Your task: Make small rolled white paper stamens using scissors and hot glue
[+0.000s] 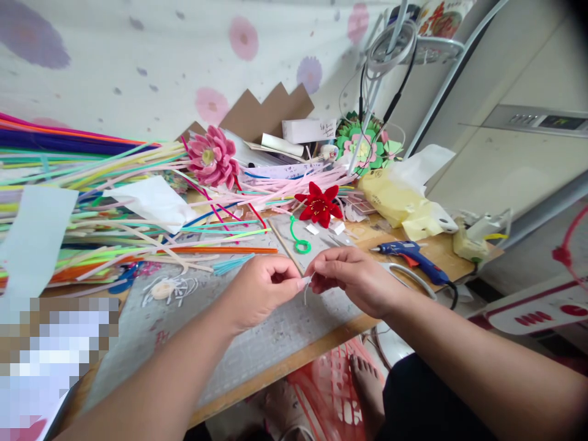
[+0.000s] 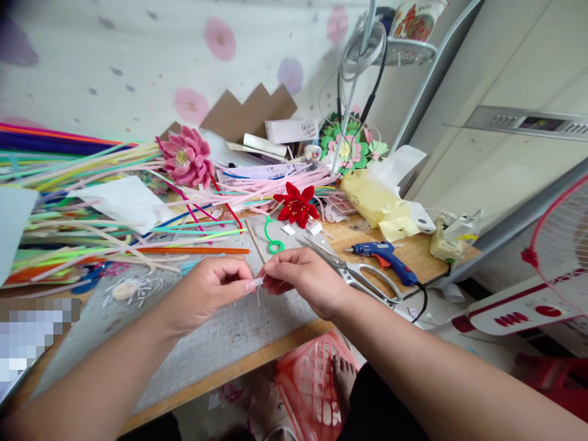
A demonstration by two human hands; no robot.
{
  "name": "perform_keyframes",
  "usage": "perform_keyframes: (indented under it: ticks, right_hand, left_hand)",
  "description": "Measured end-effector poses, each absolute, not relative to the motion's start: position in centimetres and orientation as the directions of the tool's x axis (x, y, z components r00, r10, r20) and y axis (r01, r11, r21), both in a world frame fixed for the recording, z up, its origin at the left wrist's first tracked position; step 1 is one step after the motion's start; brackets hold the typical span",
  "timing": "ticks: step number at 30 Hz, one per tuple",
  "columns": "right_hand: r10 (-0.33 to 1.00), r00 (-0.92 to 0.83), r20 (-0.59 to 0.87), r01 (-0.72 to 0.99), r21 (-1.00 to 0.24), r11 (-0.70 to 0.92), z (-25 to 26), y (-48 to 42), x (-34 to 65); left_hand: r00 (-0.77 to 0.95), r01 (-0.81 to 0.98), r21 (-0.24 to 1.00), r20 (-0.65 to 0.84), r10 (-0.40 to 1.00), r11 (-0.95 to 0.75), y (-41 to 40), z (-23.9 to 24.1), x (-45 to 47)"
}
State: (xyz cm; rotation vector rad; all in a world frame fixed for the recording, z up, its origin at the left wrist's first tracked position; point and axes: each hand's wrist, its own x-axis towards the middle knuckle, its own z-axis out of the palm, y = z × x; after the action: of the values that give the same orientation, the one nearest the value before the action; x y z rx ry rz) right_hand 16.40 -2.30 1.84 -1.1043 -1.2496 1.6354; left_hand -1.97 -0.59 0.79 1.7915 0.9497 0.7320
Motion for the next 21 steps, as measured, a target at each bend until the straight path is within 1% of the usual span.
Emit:
perform_keyframes:
  ticks: [5,9,12,17,21]
  right_hand:
    - [0.945,-0.3,-0.133,-0.052,-0.987,-0.155,1.76,-2.15,16.23]
    - [0.941,-0.316,-0.118,-0.037,-0.99,-0.136,1.6,-2.02,16.15]
    - [0.944,-0.313,-0.109,-0.093,-0.985,-0.144,1.6,-2.04,16.28]
    - [0.956,-0.287,-0.068,-0.252,-0.957,-0.144,1.6,-2.11,16.68]
    - [0.964,-0.264,-0.034,-0.302,-0.946,-0.116,1.86,-2.21,16.88]
  left_hand:
    - [0.53,0.283,0.92,0.084,0.844,-0.27,-0.62,0.86,-1.96]
    - [0.515,0.281,0.928,0.069,0.855,-0.244,-0.64,0.94,-1.87]
    - [0.512,0.271,0.936,0.058,0.857,-0.225,-0.58,0.87,-1.93]
    - [0.474,0.228,0.953,0.07,0.878,-0.199,-0.42,0.74,-2.09]
    - [0.431,0.196,0.968,0.058,0.901,-0.156,-0.42,0.82,-2.07]
